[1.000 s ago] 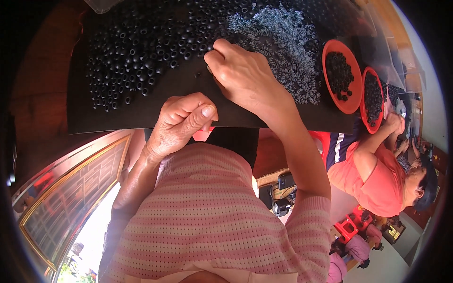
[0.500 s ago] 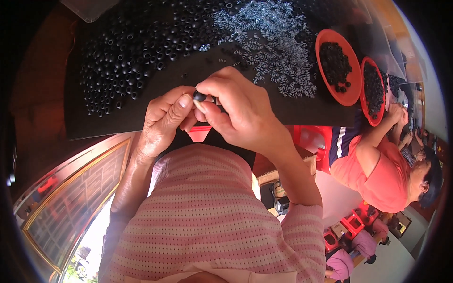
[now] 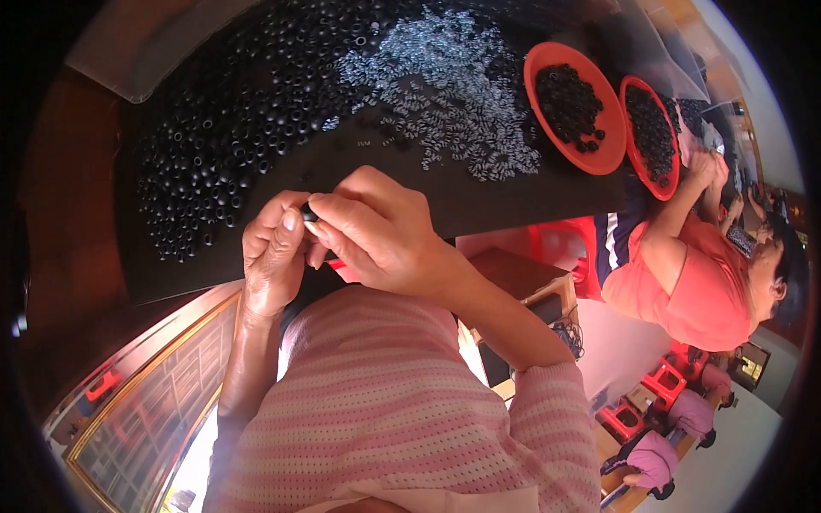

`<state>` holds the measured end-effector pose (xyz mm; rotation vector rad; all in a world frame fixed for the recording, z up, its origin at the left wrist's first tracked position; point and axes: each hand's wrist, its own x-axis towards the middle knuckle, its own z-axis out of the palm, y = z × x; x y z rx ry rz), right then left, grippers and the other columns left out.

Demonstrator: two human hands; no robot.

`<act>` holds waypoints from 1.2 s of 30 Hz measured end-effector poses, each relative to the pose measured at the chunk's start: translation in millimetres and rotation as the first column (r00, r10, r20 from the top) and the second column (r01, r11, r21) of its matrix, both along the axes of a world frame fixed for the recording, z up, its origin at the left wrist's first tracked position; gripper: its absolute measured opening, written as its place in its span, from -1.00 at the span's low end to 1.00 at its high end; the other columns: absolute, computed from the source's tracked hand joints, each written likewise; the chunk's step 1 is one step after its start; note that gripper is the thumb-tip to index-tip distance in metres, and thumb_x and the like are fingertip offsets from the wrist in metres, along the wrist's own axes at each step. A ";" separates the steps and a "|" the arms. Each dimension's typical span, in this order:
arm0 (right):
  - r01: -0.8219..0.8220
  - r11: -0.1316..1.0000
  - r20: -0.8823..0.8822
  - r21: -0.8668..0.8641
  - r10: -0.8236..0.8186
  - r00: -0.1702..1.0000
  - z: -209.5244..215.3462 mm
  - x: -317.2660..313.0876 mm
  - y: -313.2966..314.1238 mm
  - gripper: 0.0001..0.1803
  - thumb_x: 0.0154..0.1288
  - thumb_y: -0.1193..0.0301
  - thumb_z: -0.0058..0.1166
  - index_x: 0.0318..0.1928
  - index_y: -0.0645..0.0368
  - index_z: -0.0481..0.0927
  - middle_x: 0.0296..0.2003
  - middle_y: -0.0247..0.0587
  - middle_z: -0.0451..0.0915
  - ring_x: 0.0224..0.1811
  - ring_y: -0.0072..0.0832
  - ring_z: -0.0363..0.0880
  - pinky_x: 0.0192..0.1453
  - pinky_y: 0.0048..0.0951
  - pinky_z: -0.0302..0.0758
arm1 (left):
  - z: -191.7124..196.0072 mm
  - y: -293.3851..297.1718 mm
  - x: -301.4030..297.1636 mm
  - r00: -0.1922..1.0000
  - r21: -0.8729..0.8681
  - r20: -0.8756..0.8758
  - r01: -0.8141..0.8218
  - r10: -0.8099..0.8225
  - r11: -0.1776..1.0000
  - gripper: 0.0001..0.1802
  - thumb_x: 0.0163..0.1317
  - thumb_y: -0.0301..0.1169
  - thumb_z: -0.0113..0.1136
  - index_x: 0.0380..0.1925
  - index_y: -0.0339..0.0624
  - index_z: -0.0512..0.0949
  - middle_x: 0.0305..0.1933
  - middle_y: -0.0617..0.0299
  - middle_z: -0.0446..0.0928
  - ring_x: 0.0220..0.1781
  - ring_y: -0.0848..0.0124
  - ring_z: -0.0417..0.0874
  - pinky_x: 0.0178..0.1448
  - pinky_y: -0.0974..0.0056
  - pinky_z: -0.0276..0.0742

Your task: The person assembles small components by repeatedly picking up small rings from the table and inserting them into circular black pieces by hand.

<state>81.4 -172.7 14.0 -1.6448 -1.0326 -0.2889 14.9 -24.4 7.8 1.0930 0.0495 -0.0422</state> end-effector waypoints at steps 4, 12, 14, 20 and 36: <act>0.026 0.999 0.066 0.035 -0.028 0.997 -1.1 1.5 3.2 -0.71 0.00 0.71 0.21 -0.19 0.29 0.57 -0.49 -0.24 0.45 -0.58 -0.51 0.52 -0.62 -0.53 0.42 | 1.7 -0.5 0.8 1.000 0.028 -0.001 -0.015 0.015 0.999 -0.64 0.43 -0.19 -0.06 -0.15 -0.30 0.51 -0.44 0.33 0.48 -0.52 0.63 0.33 -0.36 0.51 0.29; 0.130 0.976 0.191 -0.177 -0.096 0.977 14.1 32.4 -28.4 -0.81 0.07 0.59 0.23 -0.25 0.26 0.57 -0.42 -0.15 0.54 -0.50 -0.37 0.51 -0.44 -0.48 0.45 | 1.0 2.0 1.6 1.000 0.006 0.000 0.022 -0.022 1.000 -0.69 0.40 -0.21 -0.01 -0.24 -0.27 0.49 -0.46 0.32 0.48 -0.54 0.64 0.31 -0.41 0.53 0.28; 0.229 0.944 0.197 -0.239 -0.184 0.963 17.9 62.0 -50.2 -0.90 0.13 0.62 0.14 -0.30 0.26 0.56 -0.44 -0.18 0.51 -0.48 -0.40 0.49 -0.42 -0.51 0.41 | 1.2 1.5 0.3 1.000 0.043 -0.002 0.021 -0.021 0.999 -0.70 0.40 -0.21 0.00 -0.25 -0.27 0.49 -0.48 0.33 0.47 -0.55 0.65 0.31 -0.42 0.53 0.28; 0.261 0.678 0.220 -0.687 -0.147 0.964 20.7 104.0 -70.1 -0.85 0.22 0.52 0.09 -0.18 0.23 0.57 -0.37 -0.21 0.44 -0.40 -0.29 0.49 -0.32 -0.37 0.42 | 0.3 0.2 -0.2 1.000 0.133 0.022 0.000 -0.003 0.991 -0.72 0.38 -0.23 0.03 -0.29 -0.26 0.51 -0.52 0.35 0.46 -0.57 0.67 0.31 -0.46 0.53 0.27; 0.296 0.600 0.231 -0.743 -0.184 0.955 37.3 100.9 -79.2 -0.88 0.22 0.45 0.03 -0.22 0.11 0.52 -0.31 -0.24 0.47 -0.30 -0.17 0.53 -0.31 -0.20 0.46 | -1.3 -0.6 -1.2 0.999 0.226 0.046 -0.008 -0.002 0.974 -0.77 0.35 -0.30 0.10 -0.30 -0.28 0.53 -0.57 0.36 0.46 -0.57 0.68 0.38 -0.49 0.54 0.30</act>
